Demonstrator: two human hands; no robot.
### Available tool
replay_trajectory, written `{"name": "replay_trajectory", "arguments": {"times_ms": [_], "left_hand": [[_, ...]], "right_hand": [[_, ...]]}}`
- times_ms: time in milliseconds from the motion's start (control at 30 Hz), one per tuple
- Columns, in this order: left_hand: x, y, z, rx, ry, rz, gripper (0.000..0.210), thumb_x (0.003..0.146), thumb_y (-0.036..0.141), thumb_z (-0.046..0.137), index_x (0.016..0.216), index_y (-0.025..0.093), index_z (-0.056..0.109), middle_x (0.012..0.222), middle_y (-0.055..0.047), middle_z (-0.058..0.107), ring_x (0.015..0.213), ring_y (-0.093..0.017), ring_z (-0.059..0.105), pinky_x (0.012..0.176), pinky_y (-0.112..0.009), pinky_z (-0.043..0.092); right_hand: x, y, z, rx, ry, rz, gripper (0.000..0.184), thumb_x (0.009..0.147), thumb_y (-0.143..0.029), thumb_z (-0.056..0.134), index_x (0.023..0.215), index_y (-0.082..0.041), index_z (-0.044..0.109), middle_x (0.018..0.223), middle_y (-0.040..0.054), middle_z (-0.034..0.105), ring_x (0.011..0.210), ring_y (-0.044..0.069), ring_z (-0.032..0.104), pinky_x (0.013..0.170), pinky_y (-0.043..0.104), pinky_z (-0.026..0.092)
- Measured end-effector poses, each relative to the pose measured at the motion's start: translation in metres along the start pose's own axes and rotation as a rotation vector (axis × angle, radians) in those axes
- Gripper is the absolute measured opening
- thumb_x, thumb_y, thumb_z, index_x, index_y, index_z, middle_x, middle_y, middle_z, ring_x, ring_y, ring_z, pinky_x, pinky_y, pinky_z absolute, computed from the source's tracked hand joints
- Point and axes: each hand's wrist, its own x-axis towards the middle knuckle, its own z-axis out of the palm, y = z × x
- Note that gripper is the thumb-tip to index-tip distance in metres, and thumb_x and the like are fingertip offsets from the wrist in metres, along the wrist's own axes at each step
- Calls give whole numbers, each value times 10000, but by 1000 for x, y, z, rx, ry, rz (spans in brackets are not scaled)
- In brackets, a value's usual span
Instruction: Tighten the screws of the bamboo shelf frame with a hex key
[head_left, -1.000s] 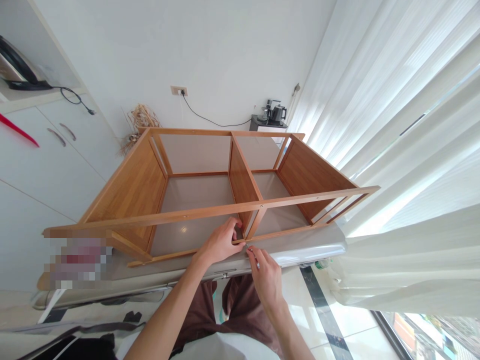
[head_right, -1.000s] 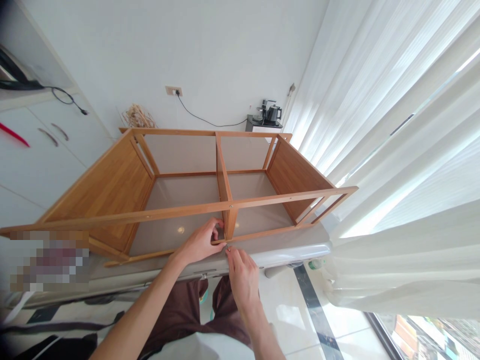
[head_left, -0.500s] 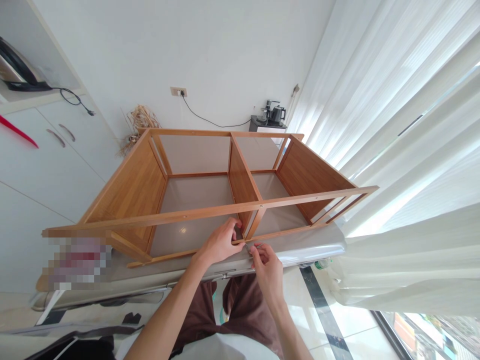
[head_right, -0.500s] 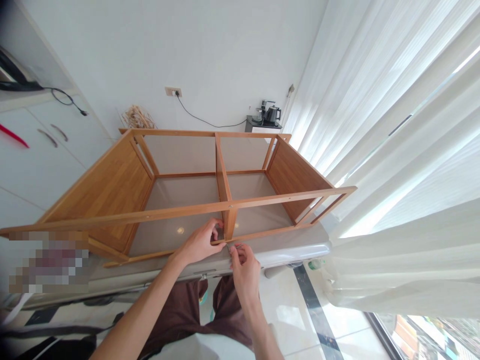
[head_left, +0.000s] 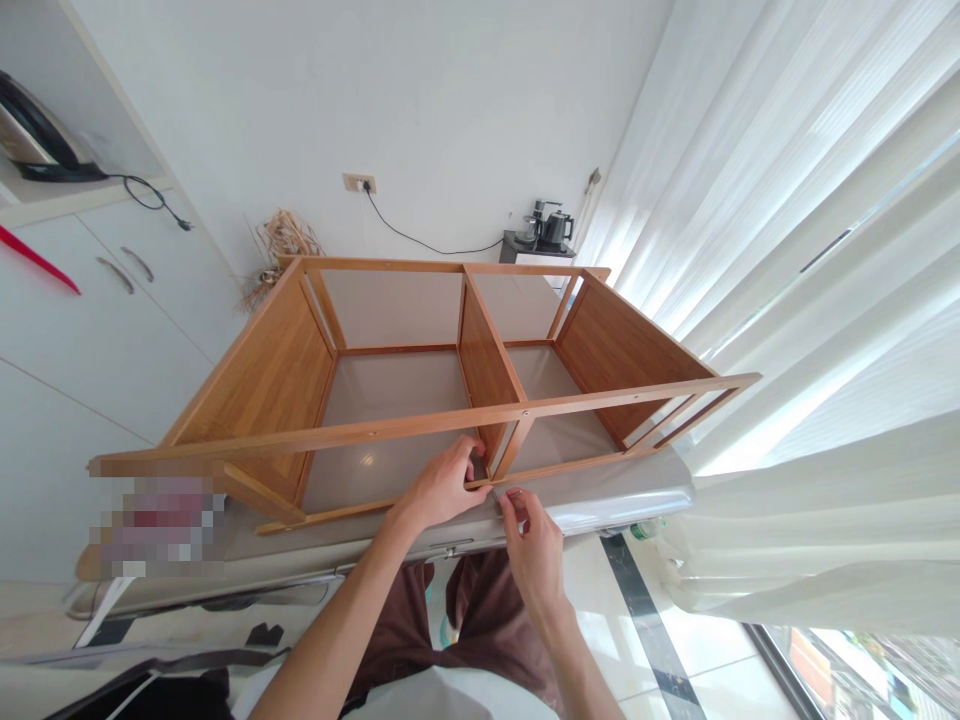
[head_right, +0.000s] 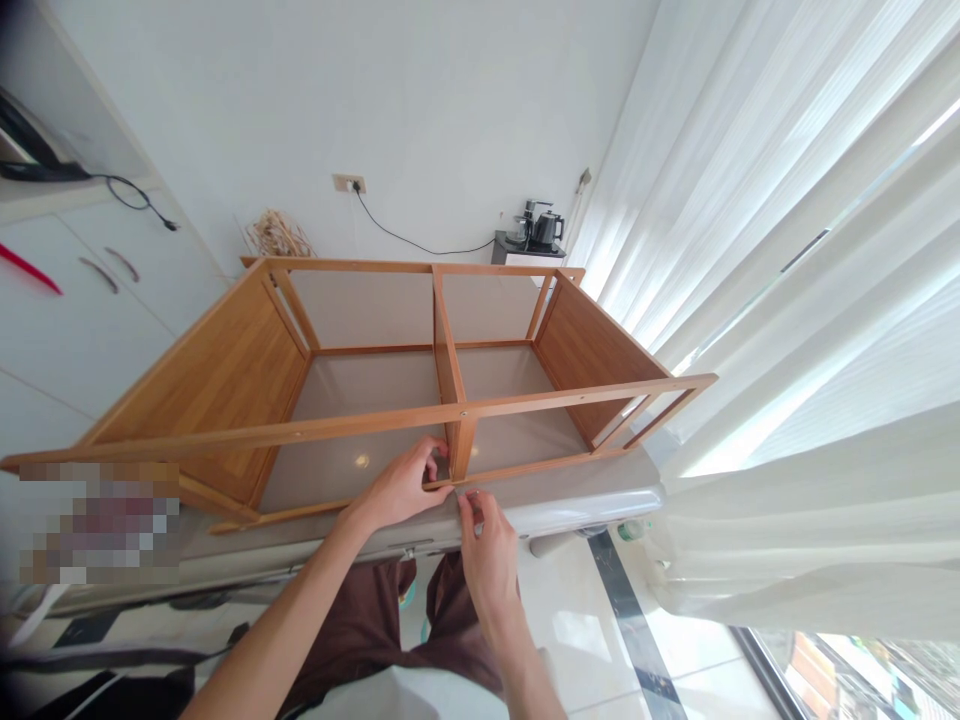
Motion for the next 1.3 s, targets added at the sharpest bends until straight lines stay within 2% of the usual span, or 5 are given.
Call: {"name": "replay_trajectory", "arguments": {"times_ms": [433, 600, 933, 1067, 1300], "left_hand": [[0, 4, -2, 10, -24, -20, 411, 831, 336, 707, 1175, 234, 508, 882, 2, 642, 808, -221, 664, 749, -333, 476], [0, 1, -1, 5, -16, -11, 410, 834, 324, 704, 1182, 232, 510, 882, 5, 640, 799, -213, 660, 747, -330, 475], [0, 2, -1, 18, -8, 0, 407, 830, 321, 698, 1179, 227, 509, 859, 14, 628, 774, -203, 645, 738, -321, 461], [0, 0, 1, 17, -8, -4, 417, 829, 323, 704, 1187, 231, 510, 851, 20, 628, 770, -201, 644, 738, -322, 462], [0, -1, 1, 16, -6, -5, 417, 825, 326, 711, 1178, 237, 508, 853, 21, 628, 778, -202, 648, 739, -317, 468]], "right_hand": [[-5, 4, 0, -302, 4, -319, 326, 1109, -304, 424, 1019, -239, 730, 890, 58, 750, 711, 198, 706, 658, 289, 487], [-3, 1, 1, -172, -2, -222, 332, 1105, -370, 430, 1067, -242, 733, 962, 62, 768, 755, 197, 721, 701, 288, 516], [2, -2, 0, 295, -75, 270, 397, 978, -587, 576, 958, -211, 699, 820, 47, 766, 597, 181, 657, 558, 265, 509], [0, -5, -1, 281, -48, 257, 387, 981, -581, 571, 950, -213, 687, 795, 44, 755, 617, 188, 657, 578, 271, 505], [0, -3, 1, 26, -9, 38, 361, 1045, -518, 499, 957, -224, 688, 833, 29, 757, 663, 181, 673, 668, 277, 496]]}}
